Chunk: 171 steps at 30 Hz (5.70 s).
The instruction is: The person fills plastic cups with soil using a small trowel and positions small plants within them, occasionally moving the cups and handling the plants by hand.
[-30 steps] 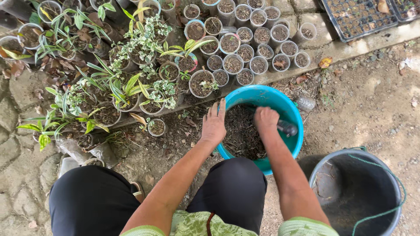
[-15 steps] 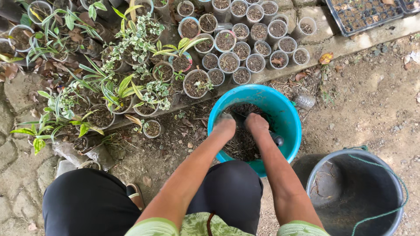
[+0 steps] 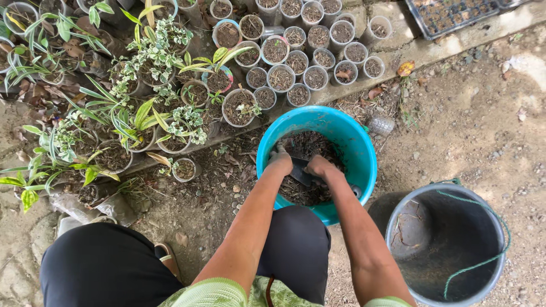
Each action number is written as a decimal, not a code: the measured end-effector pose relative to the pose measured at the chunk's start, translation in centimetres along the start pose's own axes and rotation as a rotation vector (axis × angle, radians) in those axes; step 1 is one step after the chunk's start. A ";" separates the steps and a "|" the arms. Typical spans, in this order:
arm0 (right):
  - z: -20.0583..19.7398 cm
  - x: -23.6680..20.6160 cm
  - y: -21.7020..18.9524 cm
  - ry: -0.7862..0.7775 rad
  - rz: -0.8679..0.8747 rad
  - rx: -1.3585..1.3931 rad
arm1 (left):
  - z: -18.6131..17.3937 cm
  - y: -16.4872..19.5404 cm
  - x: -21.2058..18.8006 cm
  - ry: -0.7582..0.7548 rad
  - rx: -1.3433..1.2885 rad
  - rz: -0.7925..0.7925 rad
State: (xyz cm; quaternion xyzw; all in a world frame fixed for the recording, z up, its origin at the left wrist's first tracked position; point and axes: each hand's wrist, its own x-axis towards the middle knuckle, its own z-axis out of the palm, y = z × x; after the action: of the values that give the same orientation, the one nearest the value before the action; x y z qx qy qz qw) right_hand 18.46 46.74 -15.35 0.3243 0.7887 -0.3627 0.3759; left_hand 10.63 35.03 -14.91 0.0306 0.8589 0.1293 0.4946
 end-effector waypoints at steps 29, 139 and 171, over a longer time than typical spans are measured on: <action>-8.1 -10.1 3.5 0.100 0.045 0.290 | -2.1 1.4 -5.6 0.193 -0.293 0.582; 16.8 -6.6 -26.2 0.327 -0.190 -0.521 | -9.1 -29.8 0.3 0.671 -1.115 -0.003; 15.2 -6.5 -25.2 0.259 -0.152 -0.543 | -9.3 -30.6 0.7 0.932 -0.850 0.134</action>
State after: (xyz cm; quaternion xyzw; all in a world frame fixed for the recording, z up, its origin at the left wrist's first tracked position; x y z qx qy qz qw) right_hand 7.41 19.51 -8.57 0.1958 0.9200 -0.1216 0.3170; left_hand 4.61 3.80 -18.77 -0.1744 0.8538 0.4896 0.0286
